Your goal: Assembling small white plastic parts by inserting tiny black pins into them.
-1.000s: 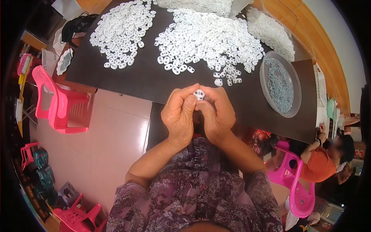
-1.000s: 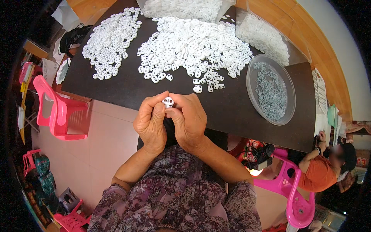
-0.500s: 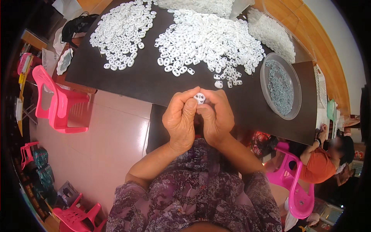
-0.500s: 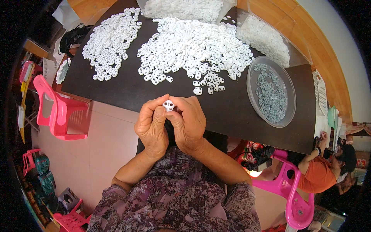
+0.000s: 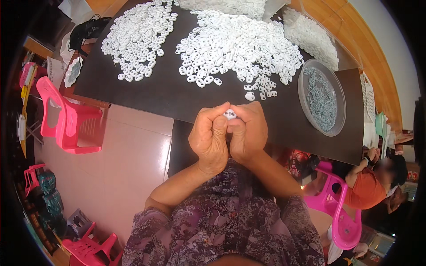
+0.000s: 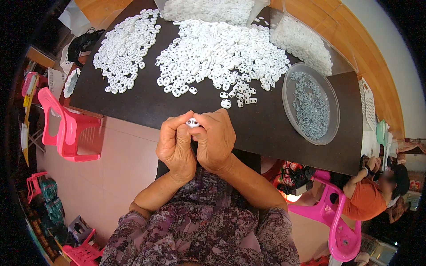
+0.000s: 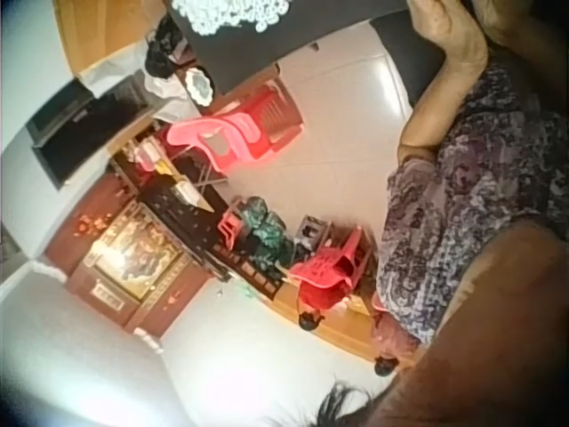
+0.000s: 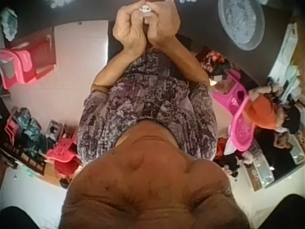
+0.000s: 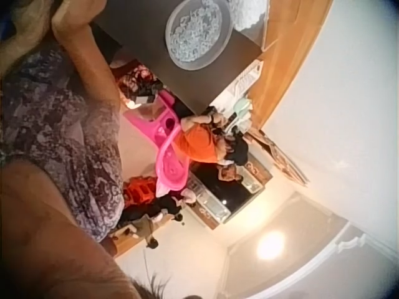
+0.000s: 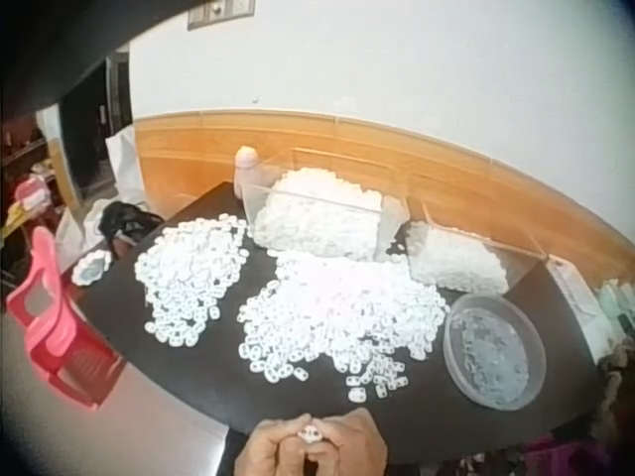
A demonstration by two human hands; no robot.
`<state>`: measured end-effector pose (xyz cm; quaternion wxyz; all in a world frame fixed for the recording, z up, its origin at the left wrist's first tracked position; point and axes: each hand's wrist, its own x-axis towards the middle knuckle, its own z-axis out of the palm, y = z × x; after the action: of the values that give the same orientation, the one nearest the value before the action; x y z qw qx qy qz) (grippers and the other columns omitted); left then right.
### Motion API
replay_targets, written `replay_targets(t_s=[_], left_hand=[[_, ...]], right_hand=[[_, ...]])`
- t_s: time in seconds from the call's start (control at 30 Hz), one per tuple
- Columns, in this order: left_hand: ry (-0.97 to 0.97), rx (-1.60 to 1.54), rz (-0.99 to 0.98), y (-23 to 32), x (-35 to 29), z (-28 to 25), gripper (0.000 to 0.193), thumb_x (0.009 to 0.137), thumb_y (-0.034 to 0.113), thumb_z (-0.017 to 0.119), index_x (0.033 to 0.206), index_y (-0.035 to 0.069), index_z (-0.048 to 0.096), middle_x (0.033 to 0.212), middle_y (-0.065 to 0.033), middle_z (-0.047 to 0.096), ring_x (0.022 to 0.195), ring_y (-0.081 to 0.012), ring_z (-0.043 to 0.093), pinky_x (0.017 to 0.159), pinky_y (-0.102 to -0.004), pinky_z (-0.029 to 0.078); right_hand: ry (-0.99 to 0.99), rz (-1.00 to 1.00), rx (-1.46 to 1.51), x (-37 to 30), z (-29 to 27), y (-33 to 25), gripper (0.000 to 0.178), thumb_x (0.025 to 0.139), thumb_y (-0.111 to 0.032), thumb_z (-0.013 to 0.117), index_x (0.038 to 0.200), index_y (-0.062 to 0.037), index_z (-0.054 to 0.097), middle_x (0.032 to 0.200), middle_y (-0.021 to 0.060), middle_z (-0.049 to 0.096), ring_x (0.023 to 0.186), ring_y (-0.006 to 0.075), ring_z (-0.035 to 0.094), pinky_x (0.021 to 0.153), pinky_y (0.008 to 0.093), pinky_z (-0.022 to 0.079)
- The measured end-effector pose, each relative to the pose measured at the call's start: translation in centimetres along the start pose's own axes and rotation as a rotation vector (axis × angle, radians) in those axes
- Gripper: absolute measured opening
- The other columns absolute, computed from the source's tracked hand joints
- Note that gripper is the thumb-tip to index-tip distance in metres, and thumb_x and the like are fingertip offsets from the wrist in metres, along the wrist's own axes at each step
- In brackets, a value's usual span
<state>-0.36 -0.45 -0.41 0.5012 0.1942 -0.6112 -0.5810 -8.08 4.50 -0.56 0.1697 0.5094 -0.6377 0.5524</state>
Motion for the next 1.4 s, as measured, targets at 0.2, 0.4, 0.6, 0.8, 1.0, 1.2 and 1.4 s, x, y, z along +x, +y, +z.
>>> replay_targets(t_s=[0.2,0.4,0.6,0.8,1.0,1.2,1.4], left_hand=[[-0.003,-0.025,0.002,0.1,0.1,0.9,0.013,0.093,0.005,0.053,0.1,-0.001,0.062,0.081,-0.0051,0.057,0.067,-0.0104,0.052,0.059,-0.0225,0.043],[-0.039,0.203,0.053,0.5,0.8,-0.4,0.018,0.091,-0.001,0.05,0.102,-0.002,0.063,0.082,-0.0097,0.06,0.072,-0.0161,0.058,0.065,-0.0272,0.046],[-0.204,0.263,-0.071,0.4,4.1,-1.4,0.02,0.091,0.001,0.053,0.109,-0.002,0.061,0.08,-0.0093,0.061,0.069,-0.0151,0.058,0.064,-0.0257,0.046],[-0.197,0.523,0.229,-2.0,8.5,-3.3,0.015,0.079,-0.002,0.062,0.092,0.004,0.066,0.077,-0.0092,0.059,0.067,-0.0257,0.056,0.058,-0.0317,0.045],[-0.431,0.911,0.743,-3.0,10.4,-1.5,0.014,0.061,0.0,0.061,0.073,0.005,0.063,0.079,-0.0059,0.055,0.076,-0.0249,0.049,0.068,-0.0373,0.039],[-0.656,0.984,0.8,-2.8,10.8,-1.0,0.008,0.061,0.001,0.06,0.068,0.003,0.059,0.081,-0.009,0.051,0.083,-0.0269,0.046,0.074,-0.0392,0.036],[-0.748,0.923,0.798,-3.0,10.4,0.2,0.012,0.063,0.001,0.058,0.073,0.005,0.055,0.077,-0.0096,0.05,0.077,-0.0281,0.048,0.069,-0.0395,0.04]], right_hand=[[-0.089,-0.014,-0.084,-0.1,-1.1,0.6,0.016,0.084,-0.01,0.061,0.097,-0.0004,0.058,0.08,0.0105,0.057,0.063,0.0265,0.051,0.055,0.0357,0.041],[0.007,0.027,0.077,0.9,-0.4,-0.1,0.013,0.085,-0.007,0.059,0.097,-0.0011,0.057,0.076,0.011,0.058,0.064,0.0253,0.052,0.059,0.0353,0.042],[-0.031,0.124,-0.305,5.2,-6.5,2.2,0.007,0.088,-0.007,0.056,0.084,-0.0059,0.061,0.079,0.0085,0.059,0.069,0.0219,0.057,0.063,0.0315,0.045],[0.169,0.094,-0.489,15.8,-17.0,10.8,0.017,0.086,-0.012,0.062,0.097,0.0005,0.066,0.086,0.0067,0.067,0.081,0.0126,0.061,0.074,0.0259,0.048],[0.038,0.185,-1.033,21.2,-22.6,18.2,0.021,0.086,-0.022,0.06,0.099,-0.0069,0.067,0.094,0.0125,0.068,0.086,0.0238,0.064,0.077,0.0321,0.048],[-0.113,0.155,-1.241,20.8,-23.4,19.4,0.021,0.083,-0.02,0.06,0.099,-0.0066,0.067,0.095,0.0154,0.067,0.088,0.03,0.064,0.077,0.0366,0.049],[-0.004,-0.163,-0.917,15.6,-22.5,15.5,0.015,0.08,-0.006,0.065,0.094,-0.0031,0.068,0.087,0.0112,0.067,0.083,0.0254,0.063,0.075,0.0331,0.049]])
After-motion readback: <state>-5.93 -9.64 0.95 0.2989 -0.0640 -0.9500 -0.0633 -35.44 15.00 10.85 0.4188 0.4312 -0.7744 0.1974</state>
